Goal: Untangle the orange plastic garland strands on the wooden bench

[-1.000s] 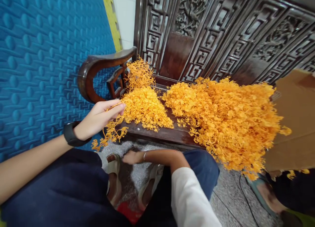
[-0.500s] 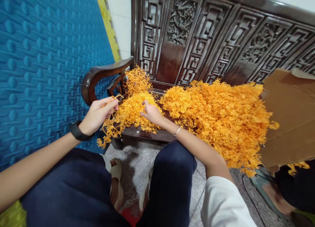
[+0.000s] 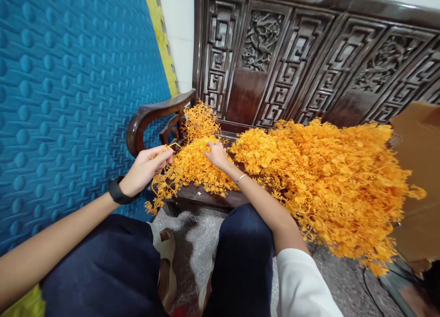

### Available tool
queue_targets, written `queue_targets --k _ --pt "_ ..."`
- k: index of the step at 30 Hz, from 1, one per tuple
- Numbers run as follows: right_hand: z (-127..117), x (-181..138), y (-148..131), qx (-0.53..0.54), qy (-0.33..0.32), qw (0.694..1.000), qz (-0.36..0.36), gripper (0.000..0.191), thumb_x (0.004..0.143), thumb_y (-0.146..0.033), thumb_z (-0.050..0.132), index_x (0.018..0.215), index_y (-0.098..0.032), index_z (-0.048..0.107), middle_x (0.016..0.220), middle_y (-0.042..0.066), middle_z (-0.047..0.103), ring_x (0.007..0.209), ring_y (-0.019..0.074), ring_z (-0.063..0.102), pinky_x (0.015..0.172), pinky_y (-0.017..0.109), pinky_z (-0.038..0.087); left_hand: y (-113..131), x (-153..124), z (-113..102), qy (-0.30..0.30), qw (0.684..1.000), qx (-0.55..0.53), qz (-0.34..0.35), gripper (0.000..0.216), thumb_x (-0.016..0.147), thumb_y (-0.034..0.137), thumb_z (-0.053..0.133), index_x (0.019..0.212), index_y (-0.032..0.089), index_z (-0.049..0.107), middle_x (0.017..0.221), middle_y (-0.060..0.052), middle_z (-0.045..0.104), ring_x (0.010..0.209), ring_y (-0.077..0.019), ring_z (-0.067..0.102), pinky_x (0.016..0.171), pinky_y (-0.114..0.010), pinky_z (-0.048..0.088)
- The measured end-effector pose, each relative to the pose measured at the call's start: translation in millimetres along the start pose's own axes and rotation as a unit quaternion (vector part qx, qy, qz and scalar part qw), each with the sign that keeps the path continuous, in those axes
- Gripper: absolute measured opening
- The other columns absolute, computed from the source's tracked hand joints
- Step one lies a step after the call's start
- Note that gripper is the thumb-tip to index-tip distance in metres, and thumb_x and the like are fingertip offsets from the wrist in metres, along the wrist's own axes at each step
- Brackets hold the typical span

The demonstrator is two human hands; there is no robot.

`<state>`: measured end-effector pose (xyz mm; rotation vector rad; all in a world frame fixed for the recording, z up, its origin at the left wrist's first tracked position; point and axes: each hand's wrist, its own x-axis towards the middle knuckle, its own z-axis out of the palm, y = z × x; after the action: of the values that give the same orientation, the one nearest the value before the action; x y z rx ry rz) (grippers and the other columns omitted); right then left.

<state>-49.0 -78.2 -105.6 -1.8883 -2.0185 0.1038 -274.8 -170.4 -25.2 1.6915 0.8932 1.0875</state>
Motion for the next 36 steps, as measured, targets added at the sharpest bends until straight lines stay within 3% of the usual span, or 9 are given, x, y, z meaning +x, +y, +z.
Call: queue_targets --k 6,13,17,19,23,32,36 --pt "7.8 25.5 -3.8 0.022 -0.053 0.998 -0.01 0.056 0.079 -0.047 0.059 0.127 -0.019 0.05 0.126 0.015 0.051 0.121 0.0323 0.04 0.097 0.05 0.036 -0.1 -0.3 -2.1 -0.004 1.0 -0.012 -0.01 0.032 0.084 0.04 0.052 0.062 0.016 0.05 0.05 0.007 0.026 0.045 -0.0068 0.021 0.043 -0.024 0.014" --pt "6.3 29.3 -2.1 0.008 -0.155 0.987 -0.039 0.083 0.073 -0.056 0.063 0.143 -0.023 0.032 0.142 0.016 0.037 0.135 0.0351 0.026 0.108 0.06 0.017 1.6 -1.5 -5.3 0.001 1.0 -0.009 -0.013 0.03 0.083 0.037 0.052 0.062 0.015 0.051 0.051 0.006 0.029 0.045 -0.0064 0.022 0.043 -0.023 0.014" --pt "-12.3 20.7 1.4 -0.012 -0.213 0.975 -0.056 0.082 0.074 -0.055 0.063 0.143 -0.023 0.033 0.148 0.016 0.033 0.138 0.0359 0.024 0.109 0.06 0.014 3.9 -2.9 -8.9 0.007 1.0 -0.015 -0.014 0.029 0.083 0.036 0.052 0.062 0.016 0.051 0.05 0.007 0.028 0.044 -0.006 0.022 0.042 -0.023 0.014" --pt "-21.6 17.9 2.9 -0.024 -0.226 0.972 -0.062 0.075 0.075 -0.052 0.065 0.139 -0.022 0.04 0.145 0.015 0.038 0.136 0.0356 0.03 0.109 0.058 0.018 4.2 -3.5 -11.1 0.009 1.0 -0.018 -0.02 0.029 0.083 0.035 0.052 0.062 0.016 0.05 0.05 0.007 0.027 0.043 -0.006 0.021 0.042 -0.023 0.014" --pt "-22.6 17.4 1.7 -0.031 -0.225 0.972 -0.066 0.066 0.077 -0.05 0.063 0.133 -0.019 0.049 0.136 0.015 0.05 0.128 0.0342 0.042 0.107 0.054 0.028 3.7 -3.6 -13.5 0.016 0.999 -0.023 -0.024 0.029 0.083 0.035 0.053 0.061 0.016 0.05 0.049 0.007 0.025 0.043 -0.0057 0.021 0.042 -0.023 0.013" --pt "18.0 31.7 -6.2 -0.028 -0.199 0.977 -0.07 0.085 0.075 -0.057 0.062 0.146 -0.027 0.026 0.149 0.016 0.031 0.138 0.0375 0.025 0.108 0.063 0.015 4.5 -2.6 -11.3 0.016 0.999 -0.025 -0.024 0.029 0.083 0.035 0.053 0.061 0.016 0.05 0.049 0.007 0.027 0.042 -0.0057 0.021 0.042 -0.023 0.014" --pt "6.1 37.0 2.9 0.001 -0.165 0.981 -0.102 0.076 0.072 -0.054 0.066 0.138 -0.022 0.043 0.14 0.014 0.046 0.129 0.0328 0.042 0.107 0.053 0.028 5.7 -2.5 -12.2 0.015 0.999 -0.023 -0.028 0.028 0.083 0.035 0.053 0.061 0.017 0.05 0.048 0.007 0.025 0.042 -0.0059 0.021 0.042 -0.023 0.013"
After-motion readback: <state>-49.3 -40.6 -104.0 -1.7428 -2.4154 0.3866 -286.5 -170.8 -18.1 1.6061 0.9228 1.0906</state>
